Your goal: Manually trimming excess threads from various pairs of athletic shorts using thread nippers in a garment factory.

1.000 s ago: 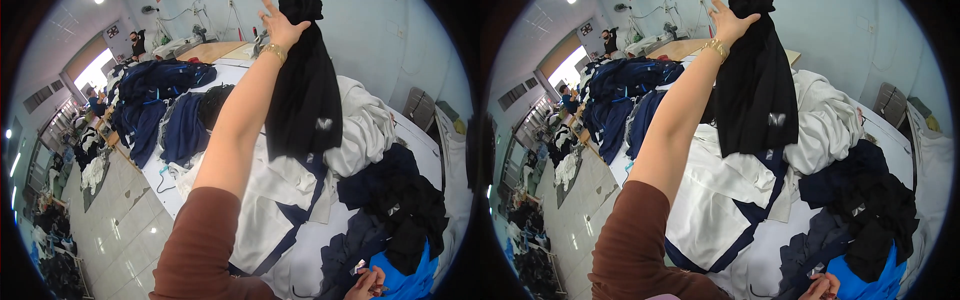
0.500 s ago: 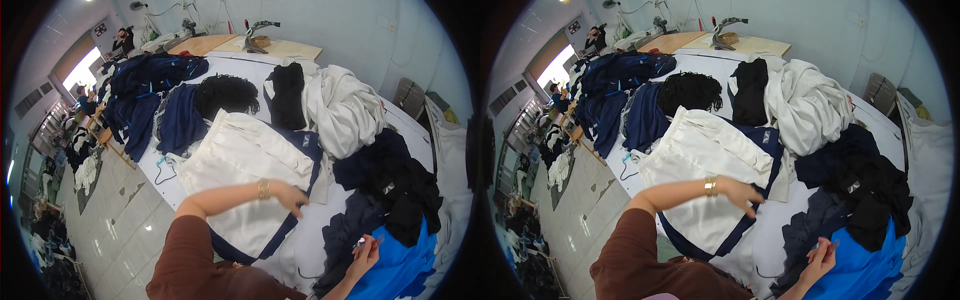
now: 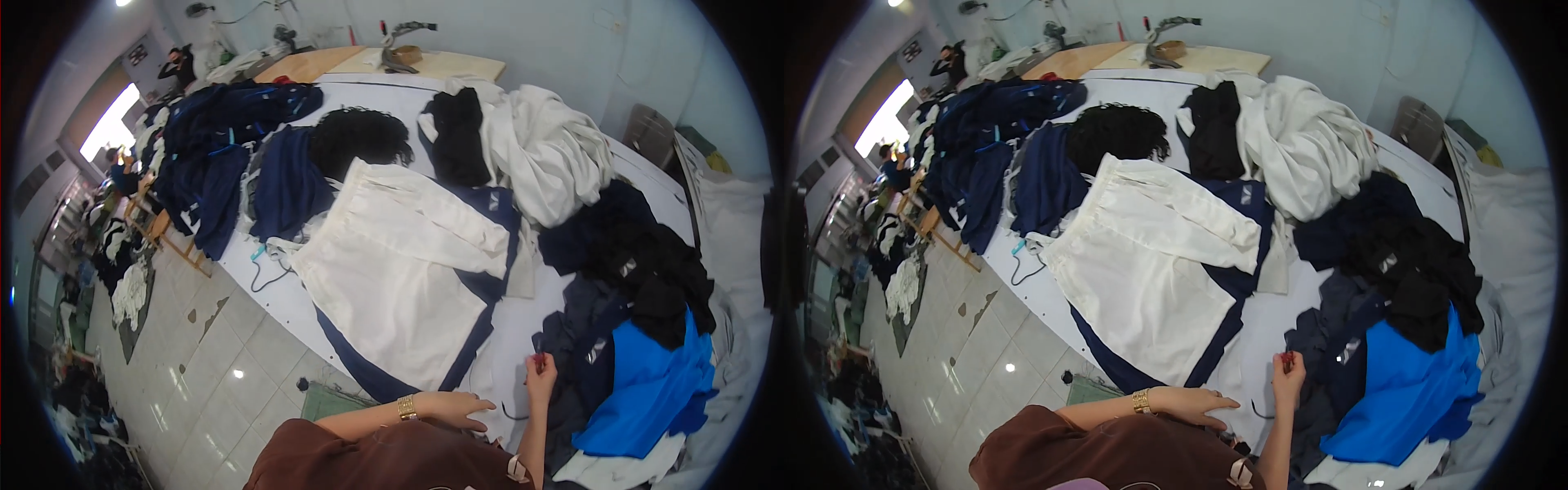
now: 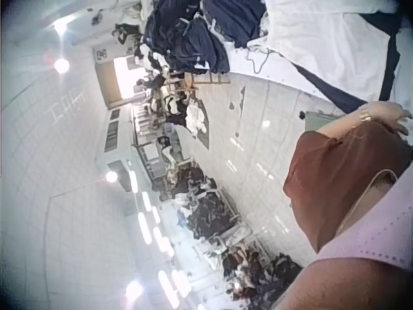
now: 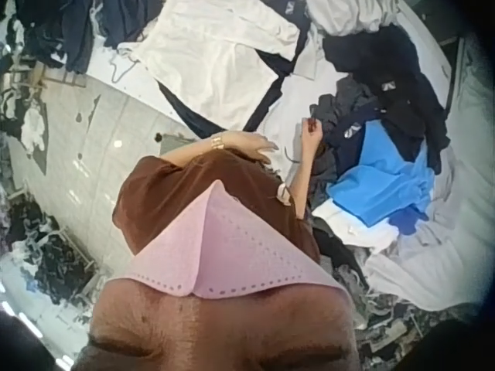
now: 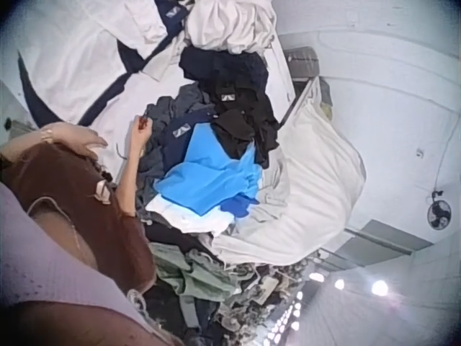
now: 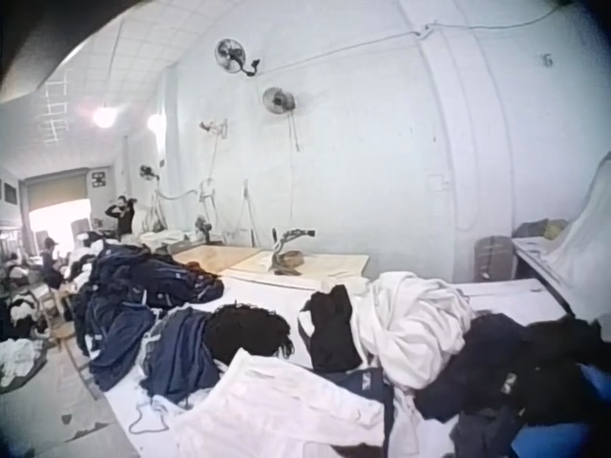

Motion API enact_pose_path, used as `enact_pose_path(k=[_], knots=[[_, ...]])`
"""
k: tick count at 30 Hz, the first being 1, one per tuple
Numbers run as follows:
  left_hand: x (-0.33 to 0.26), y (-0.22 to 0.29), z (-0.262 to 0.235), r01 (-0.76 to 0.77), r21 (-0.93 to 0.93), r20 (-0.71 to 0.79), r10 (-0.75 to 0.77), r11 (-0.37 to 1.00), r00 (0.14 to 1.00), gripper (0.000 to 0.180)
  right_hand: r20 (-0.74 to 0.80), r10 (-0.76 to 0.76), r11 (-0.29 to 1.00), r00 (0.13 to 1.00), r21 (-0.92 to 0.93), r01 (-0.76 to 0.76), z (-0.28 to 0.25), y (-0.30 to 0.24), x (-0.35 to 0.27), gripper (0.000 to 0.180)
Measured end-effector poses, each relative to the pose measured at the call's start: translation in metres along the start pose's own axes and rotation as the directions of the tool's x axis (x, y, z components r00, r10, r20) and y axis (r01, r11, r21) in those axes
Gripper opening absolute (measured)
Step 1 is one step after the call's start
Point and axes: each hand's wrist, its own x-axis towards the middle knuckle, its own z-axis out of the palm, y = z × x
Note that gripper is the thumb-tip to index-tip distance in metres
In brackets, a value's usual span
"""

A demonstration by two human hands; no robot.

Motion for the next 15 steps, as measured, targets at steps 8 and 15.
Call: enact_pose_path(k=[8,15], knots=[[-0.016,0.004,0.004,0.000,0.140,-0.021,0.003,0.990,1.000,0.059,-0.176,-0.326,0.911,0.929,-0.321,0.259,0.019,-0.077,0.001,0.040],[-0.017,0.022,-0.006,-0.050,0.164,-0.042,0.058,0.985,0.997,0.057,-0.225,-0.761,0.584,0.609,-0.647,0.490,-0.035,-0.161,0.063,0.029]])
